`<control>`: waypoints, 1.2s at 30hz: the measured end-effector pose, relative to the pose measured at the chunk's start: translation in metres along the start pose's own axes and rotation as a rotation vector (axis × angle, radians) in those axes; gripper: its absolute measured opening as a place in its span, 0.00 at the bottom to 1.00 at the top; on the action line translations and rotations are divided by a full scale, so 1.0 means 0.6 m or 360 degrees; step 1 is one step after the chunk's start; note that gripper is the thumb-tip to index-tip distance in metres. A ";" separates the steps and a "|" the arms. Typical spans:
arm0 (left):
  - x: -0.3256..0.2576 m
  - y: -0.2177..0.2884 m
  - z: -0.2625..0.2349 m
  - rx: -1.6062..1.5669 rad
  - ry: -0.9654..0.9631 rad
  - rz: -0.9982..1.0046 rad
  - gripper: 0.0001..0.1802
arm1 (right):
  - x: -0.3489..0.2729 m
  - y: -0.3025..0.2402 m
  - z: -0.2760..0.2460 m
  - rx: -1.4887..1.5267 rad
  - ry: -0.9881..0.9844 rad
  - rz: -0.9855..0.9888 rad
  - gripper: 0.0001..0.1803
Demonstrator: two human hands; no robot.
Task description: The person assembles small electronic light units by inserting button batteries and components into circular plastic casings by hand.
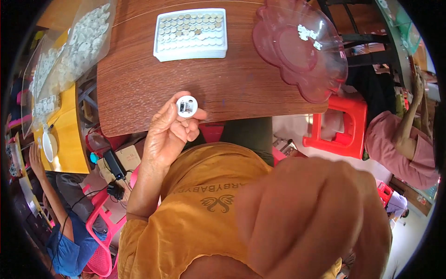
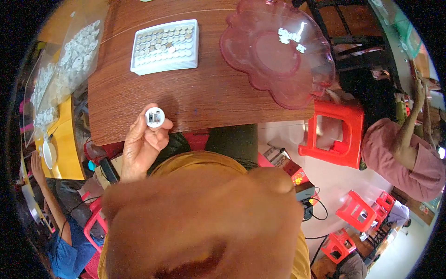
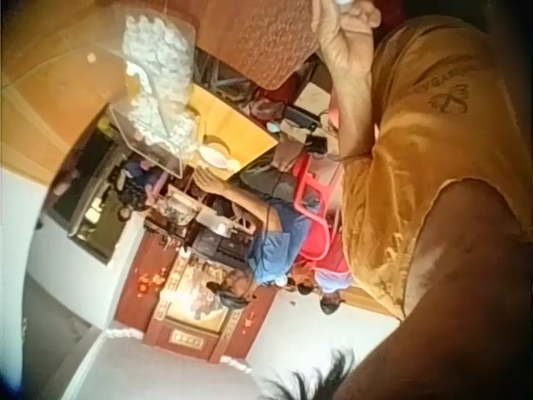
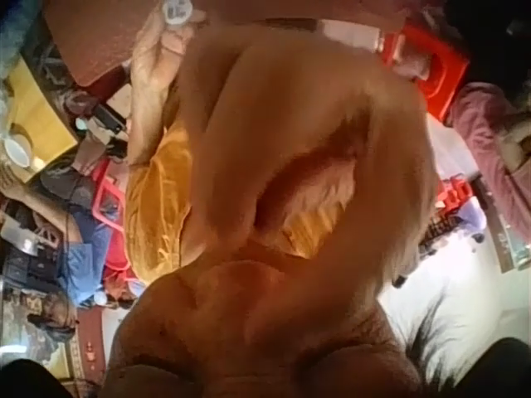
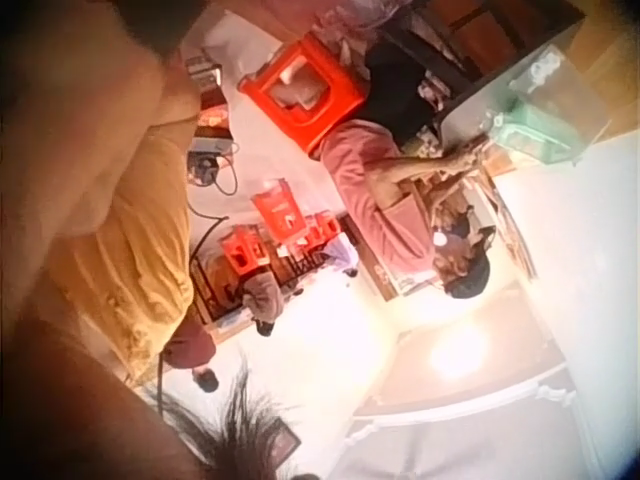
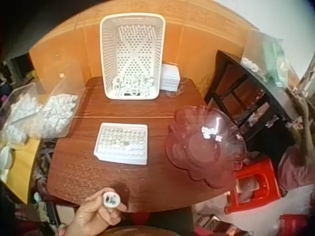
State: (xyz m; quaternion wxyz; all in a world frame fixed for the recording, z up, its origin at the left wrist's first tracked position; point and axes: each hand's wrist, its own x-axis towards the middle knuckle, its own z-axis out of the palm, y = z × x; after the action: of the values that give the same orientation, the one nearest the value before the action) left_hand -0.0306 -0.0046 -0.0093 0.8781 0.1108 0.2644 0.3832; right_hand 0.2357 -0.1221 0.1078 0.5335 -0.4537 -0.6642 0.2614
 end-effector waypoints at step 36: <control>0.009 0.015 0.001 0.0131 -0.0100 0.0093 0.16 | 0.177 0.203 0.202 -0.0631 0.0401 0.0065 0.07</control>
State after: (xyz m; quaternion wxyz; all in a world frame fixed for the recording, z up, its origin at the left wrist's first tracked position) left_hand -0.0327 0.0053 -0.0076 0.8691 0.1665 0.2488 0.3938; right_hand 0.1582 0.0431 0.0211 0.5074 -0.5920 -0.6214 0.0779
